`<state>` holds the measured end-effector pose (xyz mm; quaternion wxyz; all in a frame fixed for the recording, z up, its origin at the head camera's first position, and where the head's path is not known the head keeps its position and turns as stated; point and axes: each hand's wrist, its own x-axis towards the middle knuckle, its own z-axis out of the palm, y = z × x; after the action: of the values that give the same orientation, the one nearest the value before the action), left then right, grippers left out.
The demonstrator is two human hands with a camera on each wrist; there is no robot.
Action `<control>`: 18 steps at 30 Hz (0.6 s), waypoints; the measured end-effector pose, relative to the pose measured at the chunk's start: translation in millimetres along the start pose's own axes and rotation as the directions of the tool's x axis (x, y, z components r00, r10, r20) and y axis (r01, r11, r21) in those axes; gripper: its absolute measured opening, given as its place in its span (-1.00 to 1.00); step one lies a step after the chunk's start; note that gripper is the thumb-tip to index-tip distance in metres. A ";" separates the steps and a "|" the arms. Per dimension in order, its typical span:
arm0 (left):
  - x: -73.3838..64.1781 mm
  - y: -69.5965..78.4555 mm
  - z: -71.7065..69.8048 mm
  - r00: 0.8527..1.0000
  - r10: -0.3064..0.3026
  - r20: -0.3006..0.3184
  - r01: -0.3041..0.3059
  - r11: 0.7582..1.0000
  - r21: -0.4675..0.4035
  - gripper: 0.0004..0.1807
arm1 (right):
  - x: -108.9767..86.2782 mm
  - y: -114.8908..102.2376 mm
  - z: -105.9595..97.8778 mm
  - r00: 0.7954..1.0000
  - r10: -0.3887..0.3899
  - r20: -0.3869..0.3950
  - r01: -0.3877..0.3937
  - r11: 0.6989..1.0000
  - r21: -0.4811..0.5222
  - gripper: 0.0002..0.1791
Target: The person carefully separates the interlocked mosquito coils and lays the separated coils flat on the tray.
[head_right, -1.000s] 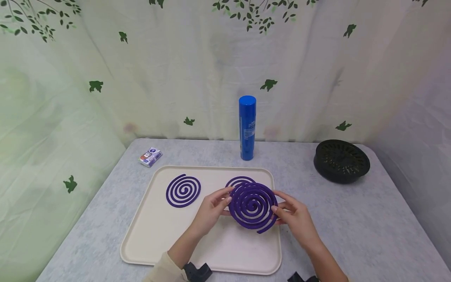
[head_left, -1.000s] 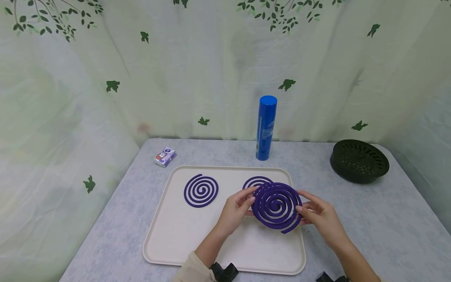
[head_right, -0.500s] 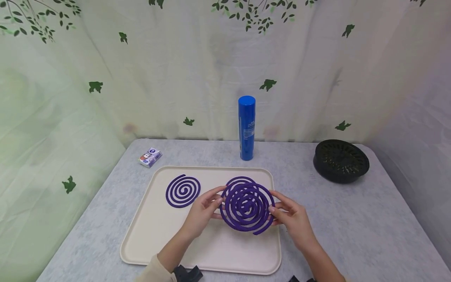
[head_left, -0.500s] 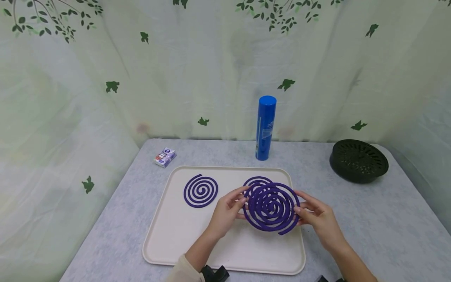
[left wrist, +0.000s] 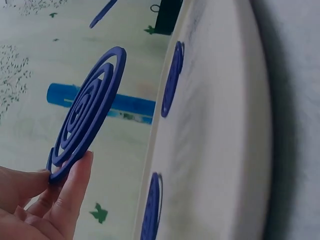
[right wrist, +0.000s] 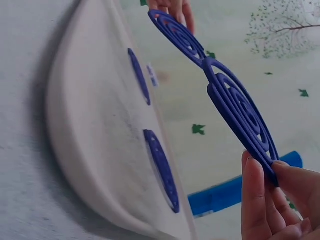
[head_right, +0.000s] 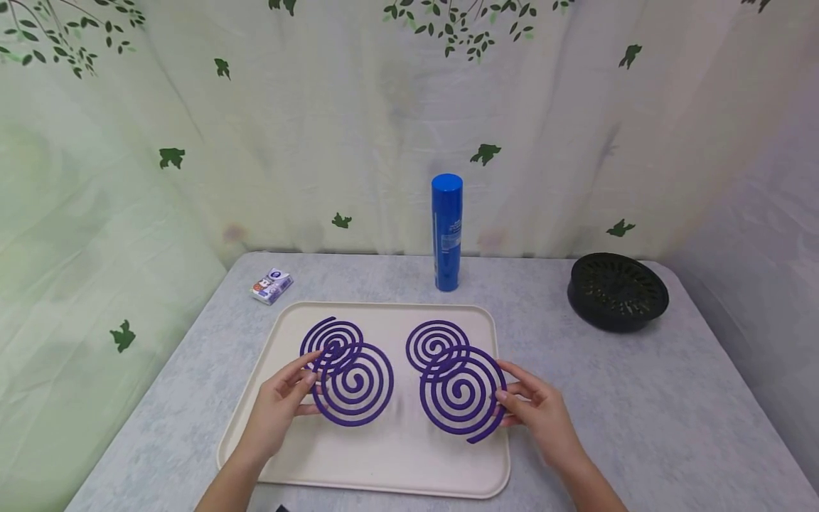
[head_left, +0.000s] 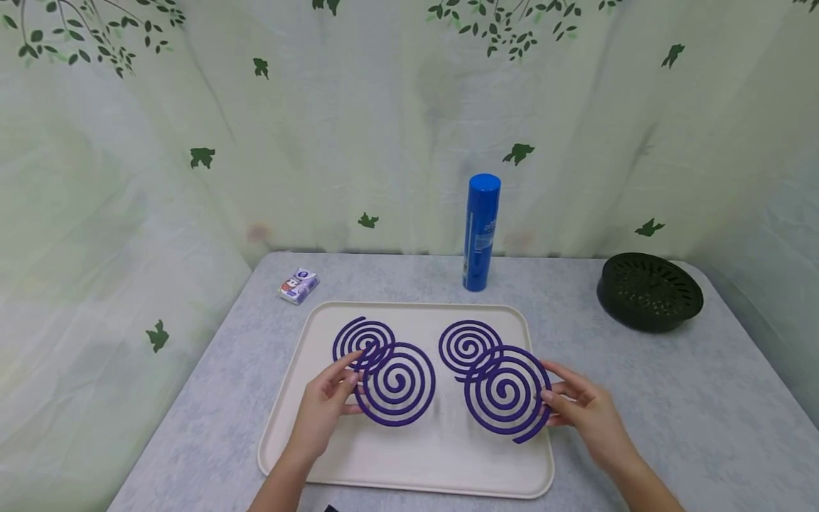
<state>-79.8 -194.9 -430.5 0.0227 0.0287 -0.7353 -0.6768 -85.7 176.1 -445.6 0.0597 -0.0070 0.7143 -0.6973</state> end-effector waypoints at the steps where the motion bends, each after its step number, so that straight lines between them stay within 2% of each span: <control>1: -3.4 -2.5 -5.5 1.000 -0.013 -0.019 0.013 1.000 0.011 -0.62 | -0.6 1.7 1.0 1.000 0.028 -0.001 -0.028 1.000 -0.007 -0.42; 4: -13.0 -10.5 -18.8 0.997 -0.056 -0.056 0.058 0.998 0.037 -0.61 | -3.1 7.4 4.7 0.995 0.099 0.021 -0.099 0.995 -0.019 -0.40; 8: -21.6 -20.6 -30.7 0.991 -0.113 -0.073 0.117 0.992 0.047 -0.61 | -6.7 16.2 10.1 0.987 0.121 0.104 -0.121 0.993 -0.003 -0.39; 13: -24.3 -31.1 -38.8 0.985 -0.148 -0.088 0.155 0.985 0.071 -0.61 | -8.8 24.5 16.7 0.973 0.138 0.184 -0.141 0.990 0.003 -0.37; 16: -23.3 -35.7 -41.6 0.983 -0.157 -0.095 0.168 0.978 0.127 -0.62 | -8.8 27.5 20.3 0.969 0.156 0.194 -0.153 0.988 -0.029 -0.36; 18: -22.3 -38.3 -43.1 0.984 -0.146 -0.101 0.163 0.967 0.198 -0.63 | -8.8 28.5 22.5 0.970 0.156 0.186 -0.146 0.987 -0.069 -0.37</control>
<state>-54.0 -239.3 -465.0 -0.0019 0.1171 -0.7950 -0.5952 -72.8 155.3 -473.8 0.1805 -0.0210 0.7225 -0.6670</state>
